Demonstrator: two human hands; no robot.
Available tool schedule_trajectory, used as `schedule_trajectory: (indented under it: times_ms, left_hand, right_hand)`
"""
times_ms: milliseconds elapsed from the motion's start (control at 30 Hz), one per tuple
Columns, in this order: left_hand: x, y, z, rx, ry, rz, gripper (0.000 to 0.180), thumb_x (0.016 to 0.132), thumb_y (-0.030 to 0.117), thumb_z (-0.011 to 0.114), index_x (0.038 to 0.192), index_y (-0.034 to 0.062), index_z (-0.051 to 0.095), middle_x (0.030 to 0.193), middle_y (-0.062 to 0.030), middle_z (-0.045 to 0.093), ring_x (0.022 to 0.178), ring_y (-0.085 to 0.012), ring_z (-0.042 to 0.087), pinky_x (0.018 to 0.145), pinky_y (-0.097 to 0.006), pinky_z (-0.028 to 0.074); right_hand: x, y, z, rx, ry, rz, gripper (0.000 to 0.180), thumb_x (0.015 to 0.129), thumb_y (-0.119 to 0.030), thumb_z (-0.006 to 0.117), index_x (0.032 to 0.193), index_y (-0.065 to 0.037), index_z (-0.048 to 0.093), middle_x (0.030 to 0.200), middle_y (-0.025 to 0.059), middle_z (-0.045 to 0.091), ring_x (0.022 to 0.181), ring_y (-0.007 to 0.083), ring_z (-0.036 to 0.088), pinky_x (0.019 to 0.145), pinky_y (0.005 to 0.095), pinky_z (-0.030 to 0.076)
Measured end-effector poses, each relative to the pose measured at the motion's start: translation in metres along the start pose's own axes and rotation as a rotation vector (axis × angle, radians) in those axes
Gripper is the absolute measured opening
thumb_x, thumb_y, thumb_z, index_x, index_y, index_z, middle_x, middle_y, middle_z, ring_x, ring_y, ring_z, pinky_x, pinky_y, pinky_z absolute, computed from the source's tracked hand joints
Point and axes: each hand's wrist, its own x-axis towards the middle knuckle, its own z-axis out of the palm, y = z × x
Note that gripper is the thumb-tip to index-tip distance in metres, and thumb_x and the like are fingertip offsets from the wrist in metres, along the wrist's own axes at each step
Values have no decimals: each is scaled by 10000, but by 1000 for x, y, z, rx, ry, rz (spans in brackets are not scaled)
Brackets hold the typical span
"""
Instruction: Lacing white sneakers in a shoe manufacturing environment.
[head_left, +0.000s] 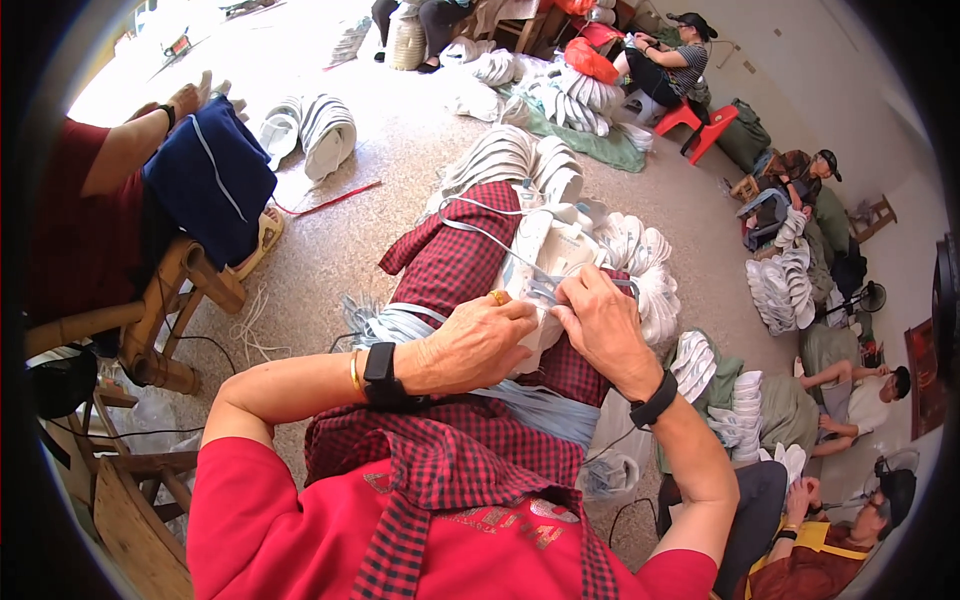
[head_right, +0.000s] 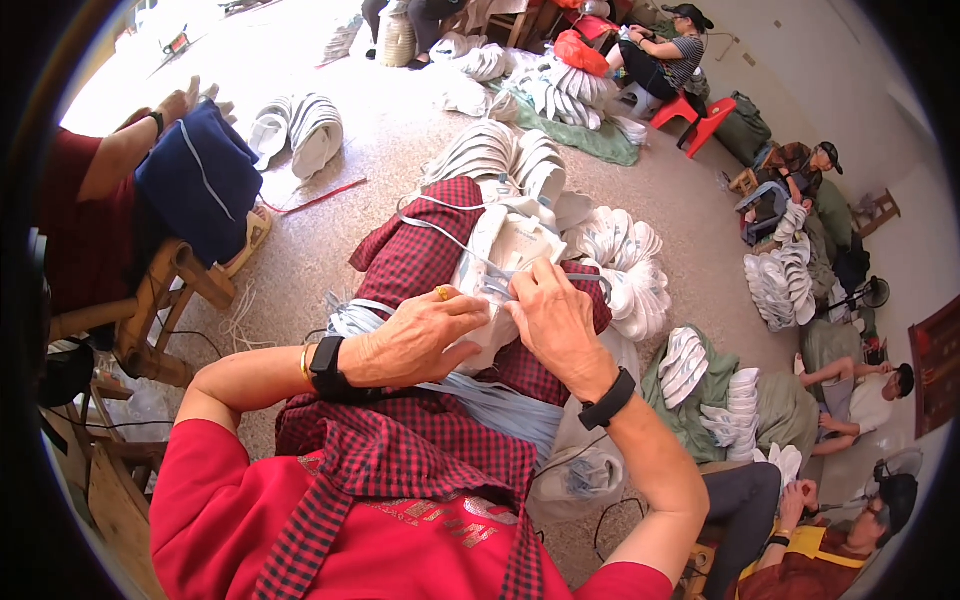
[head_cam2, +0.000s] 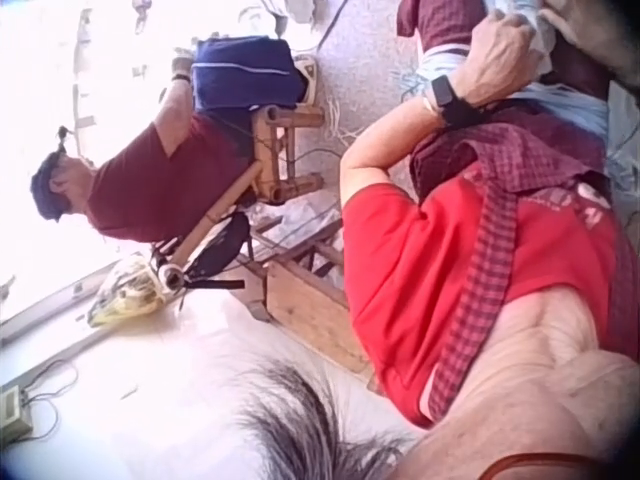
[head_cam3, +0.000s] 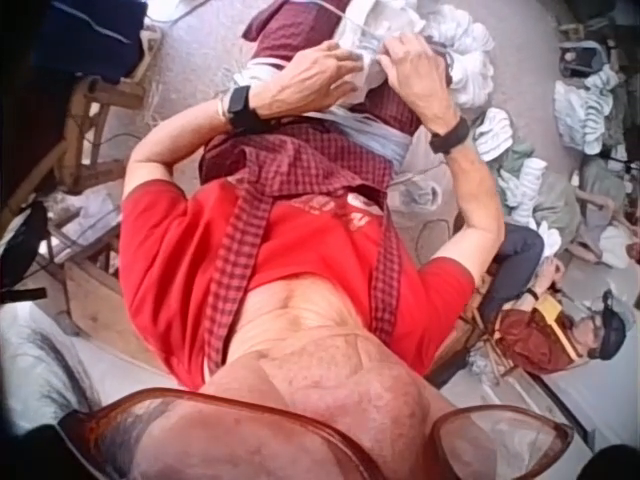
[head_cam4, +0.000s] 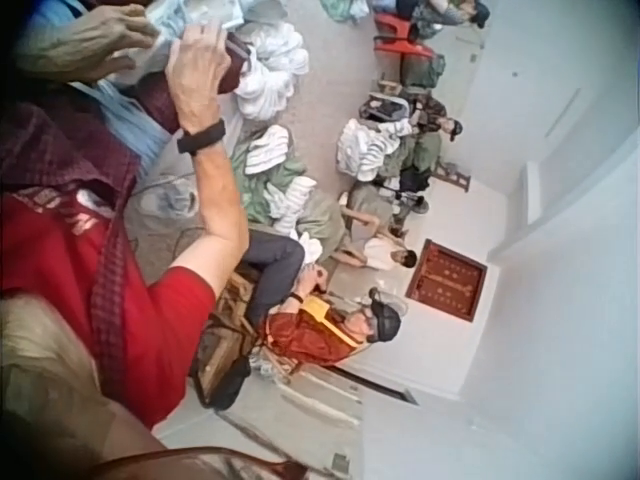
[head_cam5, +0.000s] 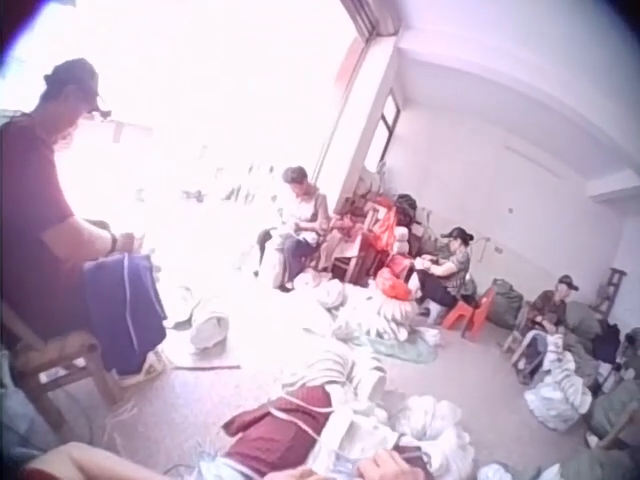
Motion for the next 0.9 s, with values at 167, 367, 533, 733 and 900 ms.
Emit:
schedule_trajectory:
  times_ms: [167, 367, 533, 733, 900]
  left_hand:
    - [-1, -2, -5, -52, -4, 4, 328, 827, 144, 702, 1106, -24, 660, 1199, -181, 653, 1081, -347, 628, 965, -410, 489]
    - [-5, -8, 2, -105, 15, -6, 315, 825, 138, 701, 1103, -8, 669, 1210, -170, 658, 1080, -354, 632, 964, -412, 492]
    - [-5, -7, 2, -89, 39, -1, 314, 822, 137, 704, 1099, -6, 667, 1217, -168, 653, 1068, -346, 635, 949, -413, 500]
    - [-6, -5, 4, -78, 12, -39, 314, 811, 133, 706, 1087, -10, 663, 1251, -172, 641, 1076, -340, 635, 945, -407, 503]
    - [-7, -8, 3, -73, 2, -10, 320, 815, 129, 702, 1103, -5, 666, 1247, -164, 645, 1077, -344, 635, 951, -410, 500]
  right_hand:
    - [4, 13, -5, 505, -373, 197, 169, 834, -144, 718, 890, -22, 615, 884, 120, 551, 822, 264, 598, 695, 388, 499]
    - [11, 7, -4, 457, -152, -64, 169, 789, -85, 728, 876, 15, 622, 769, 74, 558, 660, 159, 556, 616, 305, 457]
    - [12, 8, -12, 462, -309, 53, 156, 752, -22, 685, 888, 24, 623, 723, 108, 621, 618, 229, 603, 592, 343, 490]
    - [7, 7, 12, 63, 146, -87, 168, 744, 9, 639, 902, -36, 601, 779, 110, 631, 653, 300, 640, 587, 386, 516]
    - [-15, 2, 13, 232, 101, 162, 241, 761, -5, 634, 996, -42, 594, 778, 103, 567, 636, 275, 598, 603, 378, 505]
